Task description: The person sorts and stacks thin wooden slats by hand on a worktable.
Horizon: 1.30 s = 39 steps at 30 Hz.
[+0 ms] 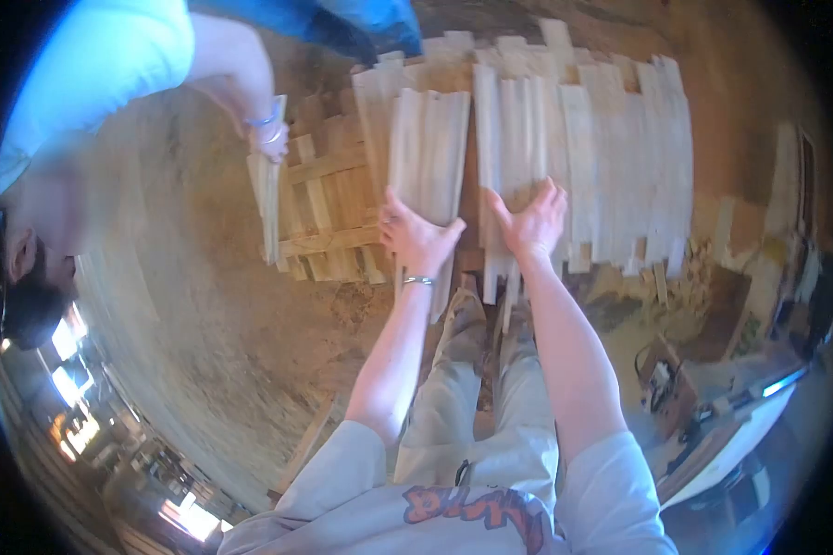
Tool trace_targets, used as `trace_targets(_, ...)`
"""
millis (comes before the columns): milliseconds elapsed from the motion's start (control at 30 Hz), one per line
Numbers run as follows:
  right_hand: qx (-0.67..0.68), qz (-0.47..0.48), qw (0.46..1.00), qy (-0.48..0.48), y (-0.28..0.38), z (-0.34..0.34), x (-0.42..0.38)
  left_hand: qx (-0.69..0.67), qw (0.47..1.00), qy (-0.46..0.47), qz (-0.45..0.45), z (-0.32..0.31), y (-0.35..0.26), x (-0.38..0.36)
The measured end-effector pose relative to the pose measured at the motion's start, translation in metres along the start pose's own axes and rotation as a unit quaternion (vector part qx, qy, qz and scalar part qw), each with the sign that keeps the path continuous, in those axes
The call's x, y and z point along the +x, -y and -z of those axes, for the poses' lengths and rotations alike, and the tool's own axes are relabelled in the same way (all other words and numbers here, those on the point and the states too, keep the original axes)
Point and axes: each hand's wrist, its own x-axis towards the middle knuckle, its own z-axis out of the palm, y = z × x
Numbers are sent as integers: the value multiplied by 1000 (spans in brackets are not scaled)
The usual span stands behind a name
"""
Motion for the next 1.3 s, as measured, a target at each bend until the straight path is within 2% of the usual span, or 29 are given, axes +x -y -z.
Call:
trace_targets(67, 12, 4, 1000, 6, -5, 7, 2, -72, 996, 46, -13, 17, 7, -12)
trace_targets(133, 32, -27, 998, 56, 0, 23, 3, -138, 986, 64, -67, 12, 46, -33)
trace_targets(167, 41, -19, 997, 62, -2, 25, 6, -213, 970, 96, -63, 12, 71, -43)
trace_targets(200, 46, -18, 997, 67, -10, 23, 6, -286, 946, 139, -58, 16, 89, -56)
trace_targets(267, 135, 8, 989, 55, -32, 22, -4, -389, 892, 229, 35, 61, 83, -95)
trace_targets(333, 219, -8, 974, 66, -62, 24, -30, -326, 915, 236, 26, 79, 113, -120)
trace_targets(400, 215, 8, 976, 30, -95, 28, -79, -295, 921, 251, 30, 108, 111, -145)
trace_targets(500, 272, 12, 961, 47, -141, 57, -161, -247, 924, 291, -38, 134, 125, -156)
trace_targets(533, 285, -23, 956, 70, -157, 68, -188, -208, 928, 302, -61, 141, 117, -159)
trace_targets(633, 329, -100, 933, 103, -204, 75, -269, -102, 934, 319, -126, 167, 59, -176)
trace_targets(700, 368, -164, 896, 188, -228, 98, -305, -87, 920, 339, -179, 174, 18, -190)
trace_targets(733, 376, -178, 891, 183, -236, 104, -321, -81, 913, 347, -201, 177, -3, -199)
trace_targets(867, 429, -257, 850, 166, -258, 120, -351, -5, 865, 321, -385, 179, -108, -262)
trace_targets(933, 462, -243, 842, 140, -261, 125, -359, 16, 827, 298, -476, 170, -152, -305)
trace_targets(1033, 502, -212, 832, 101, -286, 156, -355, 98, 749, 225, -615, 156, -239, -377)
trace_targets(1100, 524, -218, 816, 105, -302, 192, -351, 125, 695, 210, -676, 137, -302, -410)
trace_targets(1133, 540, -207, 813, 72, -311, 206, -351, 141, 664, 204, -706, 126, -332, -424)
trace_targets(1200, 560, -182, 808, 9, -339, 233, -352, 134, 569, 197, -787, 102, -392, -451)
trace_targets(1300, 540, -135, 829, 51, -384, 278, -357, 152, 414, 184, -878, 57, -476, -500)
